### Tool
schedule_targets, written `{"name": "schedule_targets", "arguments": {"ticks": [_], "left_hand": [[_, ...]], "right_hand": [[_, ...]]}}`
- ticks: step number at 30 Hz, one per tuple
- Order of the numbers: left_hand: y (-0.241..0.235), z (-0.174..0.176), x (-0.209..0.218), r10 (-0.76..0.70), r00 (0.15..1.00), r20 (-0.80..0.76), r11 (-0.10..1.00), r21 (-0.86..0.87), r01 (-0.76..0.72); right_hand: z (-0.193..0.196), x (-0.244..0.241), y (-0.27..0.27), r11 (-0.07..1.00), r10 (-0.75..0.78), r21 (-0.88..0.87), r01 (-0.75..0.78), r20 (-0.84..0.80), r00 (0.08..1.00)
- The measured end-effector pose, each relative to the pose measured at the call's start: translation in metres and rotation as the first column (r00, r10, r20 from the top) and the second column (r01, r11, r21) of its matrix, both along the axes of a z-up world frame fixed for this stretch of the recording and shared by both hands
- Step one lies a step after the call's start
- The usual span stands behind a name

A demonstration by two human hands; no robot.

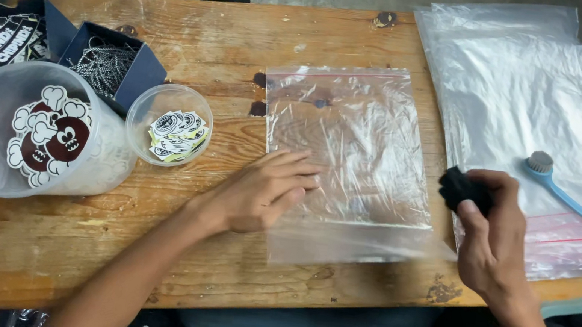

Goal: The person cleans a blue bag with a brush and a cloth, then attaches a sticker to it. They wipe a plastic bag with a cloth and place the bag inside, sealing it.

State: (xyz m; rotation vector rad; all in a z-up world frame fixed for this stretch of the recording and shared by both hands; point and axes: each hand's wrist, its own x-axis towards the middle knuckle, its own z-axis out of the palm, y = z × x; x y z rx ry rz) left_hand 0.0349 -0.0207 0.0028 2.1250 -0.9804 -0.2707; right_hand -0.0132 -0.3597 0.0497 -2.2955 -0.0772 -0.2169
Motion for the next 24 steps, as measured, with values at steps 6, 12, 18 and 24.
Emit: {"name": "schedule_targets", "arguments": {"ticks": [6,12,18,24], "left_hand": [[-0.008,-0.030,0.007,0.015,0.961,0.277,1.000,0.000,-0.016],[0.008,-0.047,0.017,0.163,0.861,0.481,0.960,0.123,-0.251],[0.015,-0.045,0.019,0.140,0.871,0.471,0.940,0.214,-0.267],[0.009,-0.037,0.019,0.152,0.871,0.468,0.948,0.181,-0.262]], "right_hand": [[0.015,0.014,0.063,0.879,0.476,-0.028,-0.476,-0.030,0.879],[-0.042,0.046,0.116,0.689,0.675,-0.468,-0.554,0.135,0.725],[-0.037,-0.009,0.137,0.469,0.883,-0.408,-0.783,0.204,0.422],[-0.006,-0.011,0.110,0.437,0.899,0.108,-0.893,-0.023,0.437]]}}
